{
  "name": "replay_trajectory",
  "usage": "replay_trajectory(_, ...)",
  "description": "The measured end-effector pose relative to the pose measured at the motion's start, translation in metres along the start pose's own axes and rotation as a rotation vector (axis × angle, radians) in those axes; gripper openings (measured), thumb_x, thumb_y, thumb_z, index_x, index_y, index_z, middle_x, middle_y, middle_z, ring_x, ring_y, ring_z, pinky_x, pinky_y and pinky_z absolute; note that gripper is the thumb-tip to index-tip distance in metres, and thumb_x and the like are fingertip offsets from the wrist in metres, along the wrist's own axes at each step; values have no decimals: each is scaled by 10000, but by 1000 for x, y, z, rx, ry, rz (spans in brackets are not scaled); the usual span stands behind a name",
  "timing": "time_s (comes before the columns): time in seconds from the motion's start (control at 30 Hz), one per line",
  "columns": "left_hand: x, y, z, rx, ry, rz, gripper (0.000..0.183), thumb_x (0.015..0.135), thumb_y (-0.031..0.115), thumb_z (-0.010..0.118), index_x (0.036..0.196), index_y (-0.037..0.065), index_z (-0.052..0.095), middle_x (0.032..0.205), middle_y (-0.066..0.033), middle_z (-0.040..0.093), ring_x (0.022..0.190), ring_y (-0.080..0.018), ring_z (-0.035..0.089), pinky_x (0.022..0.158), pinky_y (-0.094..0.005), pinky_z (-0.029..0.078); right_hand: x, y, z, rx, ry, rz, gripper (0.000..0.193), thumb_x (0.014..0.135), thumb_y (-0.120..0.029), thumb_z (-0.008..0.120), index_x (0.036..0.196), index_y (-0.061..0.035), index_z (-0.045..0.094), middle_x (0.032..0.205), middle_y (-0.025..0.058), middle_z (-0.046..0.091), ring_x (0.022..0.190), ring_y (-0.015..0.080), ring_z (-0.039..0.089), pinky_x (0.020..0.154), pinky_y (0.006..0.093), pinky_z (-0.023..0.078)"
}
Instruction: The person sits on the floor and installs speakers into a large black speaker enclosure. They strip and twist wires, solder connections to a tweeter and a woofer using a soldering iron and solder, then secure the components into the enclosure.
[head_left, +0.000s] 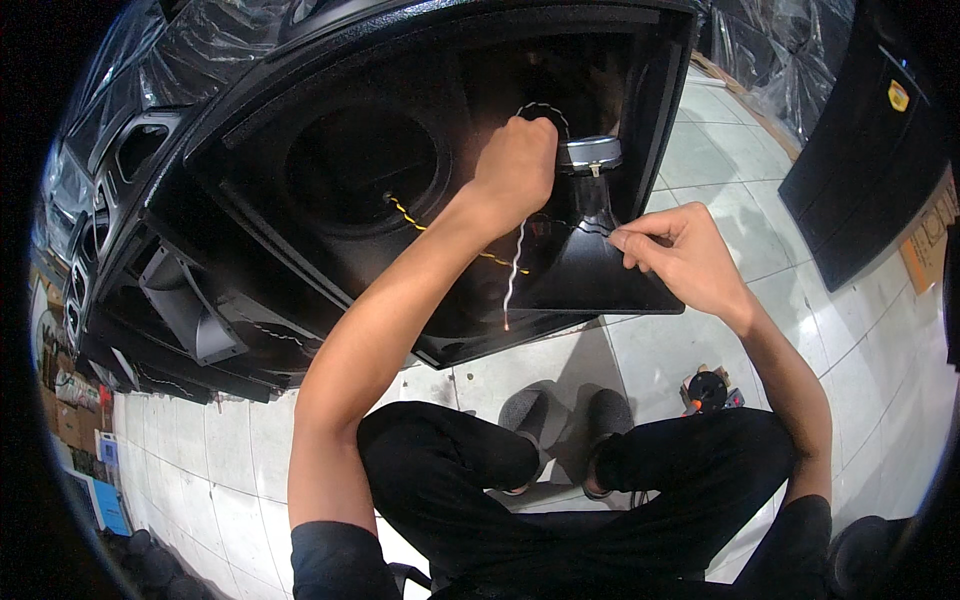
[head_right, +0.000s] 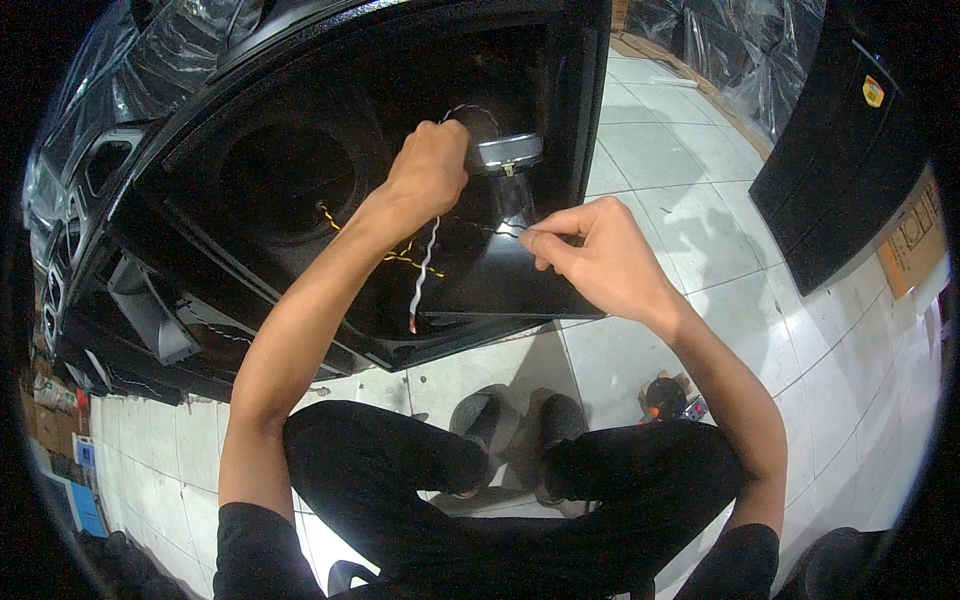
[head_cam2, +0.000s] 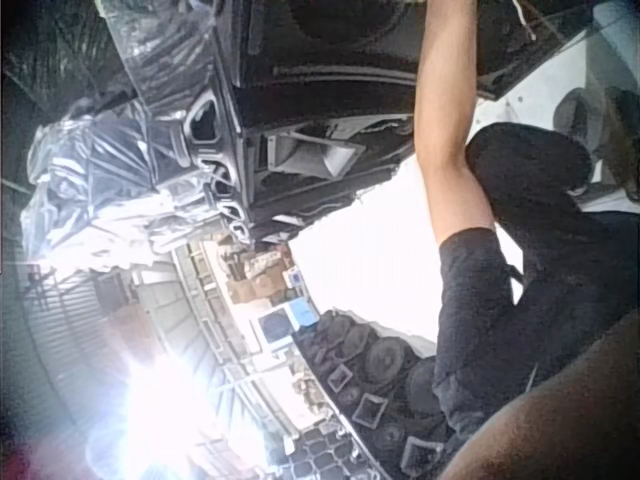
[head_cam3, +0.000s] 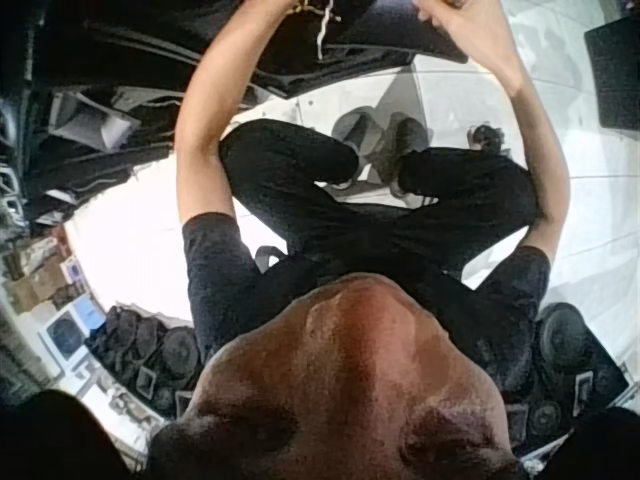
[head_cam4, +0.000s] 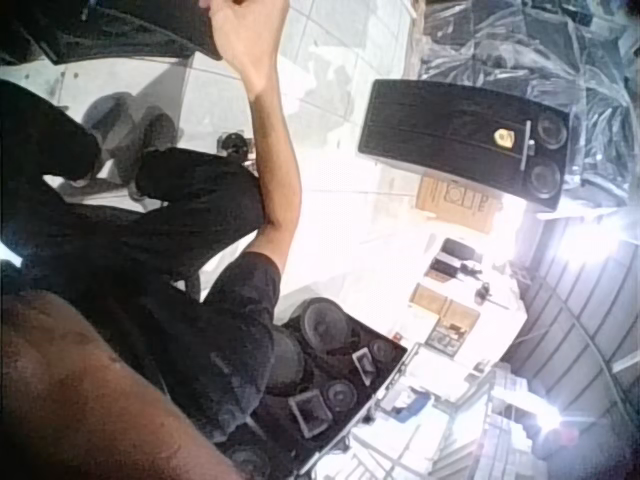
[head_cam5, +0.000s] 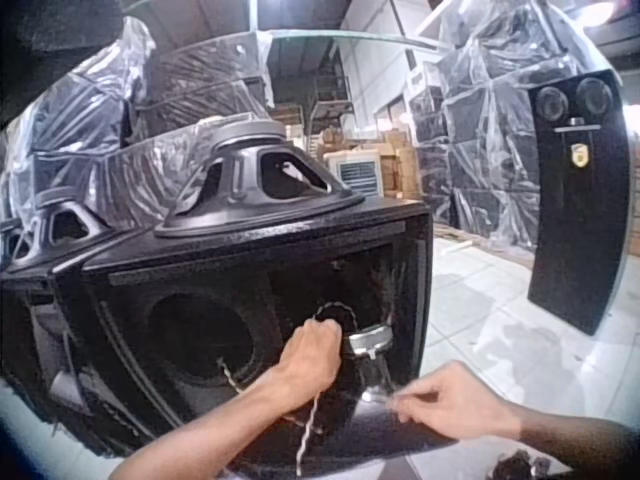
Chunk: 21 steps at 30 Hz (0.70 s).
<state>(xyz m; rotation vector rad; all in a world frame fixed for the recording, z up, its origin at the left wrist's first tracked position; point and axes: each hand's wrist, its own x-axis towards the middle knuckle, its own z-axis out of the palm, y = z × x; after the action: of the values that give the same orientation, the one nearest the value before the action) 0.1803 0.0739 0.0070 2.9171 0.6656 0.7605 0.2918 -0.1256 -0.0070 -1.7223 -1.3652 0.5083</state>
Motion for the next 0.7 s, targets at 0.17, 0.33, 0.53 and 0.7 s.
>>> replay_trajectory(0.17, 27, -7, 0, 0, -198, -22, 262, 754, -70, 584, 1003, -77, 669, 974, -315, 679, 966, -445, 677, 844, -467, 562, 1, -3, 9, 92, -21, -81, 213, 899, -131, 656, 925, 54, 757, 720, 93, 707, 664, 108, 633, 629, 271, 492)
replay_trajectory(0.33, 42, -14, 6, 147, -464, -48, 359, 765, -72, 614, 1116, -34, 681, 1141, -266, 671, 1096, -388, 658, 868, -442, 566, 4, 1, 9, 86, 5, -88, 193, 926, -117, 661, 969, 41, 764, 725, 75, 695, 642, 99, 601, 606, 250, 488)
replay_trajectory(0.53, 53, -10, 5, 200, -589, -151, 389, 769, -49, 627, 1156, -39, 660, 1174, -260, 664, 1109, -383, 656, 872, -449, 566, 2, 0, 7, 72, 24, -101, 210, 932, -142, 663, 942, 44, 760, 707, 73, 692, 636, 95, 599, 591, 250, 471)
replay_trajectory(0.7, 29, 1, -15, 158, -478, -7, 374, 773, -62, 620, 1147, -69, 640, 1119, -282, 670, 1062, -423, 661, 853, -454, 562, 2, 3, 8, 88, 74, -74, 211, 939, -150, 660, 900, 31, 761, 676, 54, 665, 615, 85, 579, 585, 237, 463)
